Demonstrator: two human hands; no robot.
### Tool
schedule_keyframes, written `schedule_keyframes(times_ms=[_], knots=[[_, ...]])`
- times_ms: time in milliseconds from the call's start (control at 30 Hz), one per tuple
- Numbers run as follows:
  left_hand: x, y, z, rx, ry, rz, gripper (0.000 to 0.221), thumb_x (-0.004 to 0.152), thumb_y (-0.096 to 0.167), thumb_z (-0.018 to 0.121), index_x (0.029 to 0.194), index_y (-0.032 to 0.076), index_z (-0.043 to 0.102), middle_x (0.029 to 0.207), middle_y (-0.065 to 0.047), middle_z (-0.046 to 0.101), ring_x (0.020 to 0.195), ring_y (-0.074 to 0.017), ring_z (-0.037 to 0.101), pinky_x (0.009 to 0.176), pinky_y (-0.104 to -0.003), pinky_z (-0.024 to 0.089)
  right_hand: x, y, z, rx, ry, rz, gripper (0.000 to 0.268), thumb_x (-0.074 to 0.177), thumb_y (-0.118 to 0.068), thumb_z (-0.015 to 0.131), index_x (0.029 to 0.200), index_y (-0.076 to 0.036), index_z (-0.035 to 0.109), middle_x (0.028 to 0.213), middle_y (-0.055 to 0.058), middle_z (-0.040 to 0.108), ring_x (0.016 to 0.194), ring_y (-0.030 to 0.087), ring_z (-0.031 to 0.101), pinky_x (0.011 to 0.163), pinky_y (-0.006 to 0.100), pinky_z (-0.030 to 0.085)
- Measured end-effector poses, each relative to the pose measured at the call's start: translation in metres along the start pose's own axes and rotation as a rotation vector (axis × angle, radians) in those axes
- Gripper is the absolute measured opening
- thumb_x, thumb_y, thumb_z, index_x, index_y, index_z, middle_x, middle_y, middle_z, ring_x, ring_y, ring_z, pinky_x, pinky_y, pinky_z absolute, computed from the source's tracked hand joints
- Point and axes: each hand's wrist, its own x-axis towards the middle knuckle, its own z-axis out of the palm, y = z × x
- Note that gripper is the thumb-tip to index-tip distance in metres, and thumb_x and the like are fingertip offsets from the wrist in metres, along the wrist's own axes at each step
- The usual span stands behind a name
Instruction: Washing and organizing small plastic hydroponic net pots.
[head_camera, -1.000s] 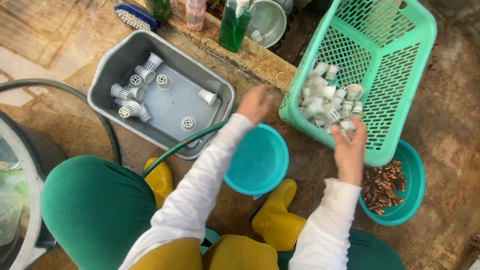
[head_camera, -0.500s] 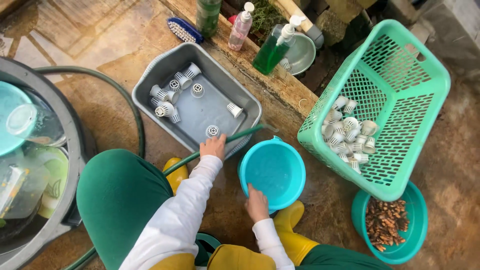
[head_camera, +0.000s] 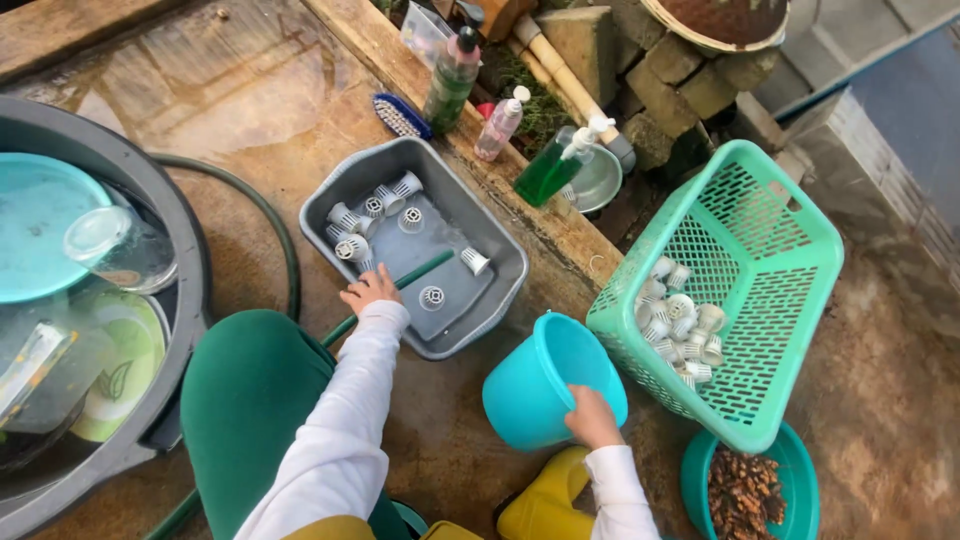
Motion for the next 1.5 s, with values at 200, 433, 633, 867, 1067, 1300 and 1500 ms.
schedule_keyframes(times_ms=[200, 433, 633, 867, 1067, 1300, 1500], knots=[[0.008, 0.037, -0.096, -0.192, -0.38, 0.132, 0.043, 0.107, 0.025, 0.04, 0.145, 0.014, 0.057, 0.146, -0.007, 0.057, 0.134, -0.032, 0.054, 0.118, -0.066, 0.026, 0.048, 0.023, -0.006, -0.069, -0.027, -0.086, 0.045, 0.076, -0.003, 0.062, 0.119, -0.01, 0.072, 0.112, 0.022, 0.072, 0.109, 0.041, 0.066, 0.095, 0.051, 0.051], [0.023, 0.041, -0.215, -0.242, -0.332, 0.264, 0.042, 0.101, 0.023, 0.05, 0.14, 0.012, 0.058, 0.138, -0.008, 0.061, 0.129, -0.0317, 0.057, 0.106, -0.061, 0.036, 0.078, 0.015, -0.02, -0.155, -0.134, -0.07, 0.042, 0.079, -0.006, 0.064, 0.121, -0.009, 0.07, 0.114, 0.02, 0.071, 0.112, 0.04, 0.064, 0.096, 0.05, 0.05], [0.043, 0.035, -0.227, -0.213, -0.179, 0.354, 0.04, 0.102, 0.023, 0.049, 0.138, 0.009, 0.059, 0.132, -0.011, 0.066, 0.121, -0.0343, 0.063, 0.103, -0.066, 0.039, 0.078, -0.012, -0.035, -0.199, -0.167, -0.107, 0.045, 0.077, -0.005, 0.067, 0.122, -0.01, 0.069, 0.118, 0.018, 0.07, 0.115, 0.038, 0.062, 0.098, 0.048, 0.049], [0.032, 0.01, -0.271, -0.142, -0.532, 0.417, 0.039, 0.094, 0.023, 0.064, 0.131, 0.011, 0.066, 0.135, -0.01, 0.066, 0.124, -0.0341, 0.064, 0.107, -0.062, 0.041, 0.068, -0.037, -0.041, -0.195, -0.368, -0.071, 0.035, 0.075, -0.002, 0.061, 0.106, -0.005, 0.076, 0.1, 0.023, 0.074, 0.1, 0.039, 0.071, 0.089, 0.049, 0.055], [0.034, 0.005, -0.263, -0.241, -0.459, 0.42, 0.035, 0.093, 0.02, 0.065, 0.127, 0.011, 0.068, 0.131, -0.01, 0.07, 0.119, -0.0326, 0.068, 0.1, -0.053, 0.047, 0.079, -0.019, -0.008, -0.173, -0.506, -0.053, 0.034, 0.077, -0.006, 0.059, 0.108, -0.001, 0.072, 0.105, 0.025, 0.074, 0.101, 0.039, 0.072, 0.089, 0.046, 0.056], [0.034, -0.001, -0.254, -0.233, -0.408, 0.421, 0.041, 0.089, 0.022, 0.07, 0.127, 0.009, 0.065, 0.129, -0.01, 0.068, 0.116, -0.0326, 0.068, 0.095, -0.05, 0.049, 0.08, -0.046, -0.008, -0.106, -0.653, 0.086, 0.039, 0.086, -0.013, 0.055, 0.124, -0.004, 0.062, 0.118, 0.02, 0.07, 0.103, 0.033, 0.07, 0.088, 0.043, 0.056], [0.034, -0.001, -0.247, -0.201, -0.486, 0.399, 0.033, 0.093, 0.021, 0.066, 0.125, 0.012, 0.068, 0.128, -0.009, 0.069, 0.117, -0.0316, 0.068, 0.095, -0.048, 0.049, 0.093, -0.073, -0.039, -0.183, -0.773, 0.112, 0.048, 0.069, -0.003, 0.059, 0.116, 0.001, 0.066, 0.105, 0.022, 0.074, 0.095, 0.035, 0.072, 0.081, 0.043, 0.056]])
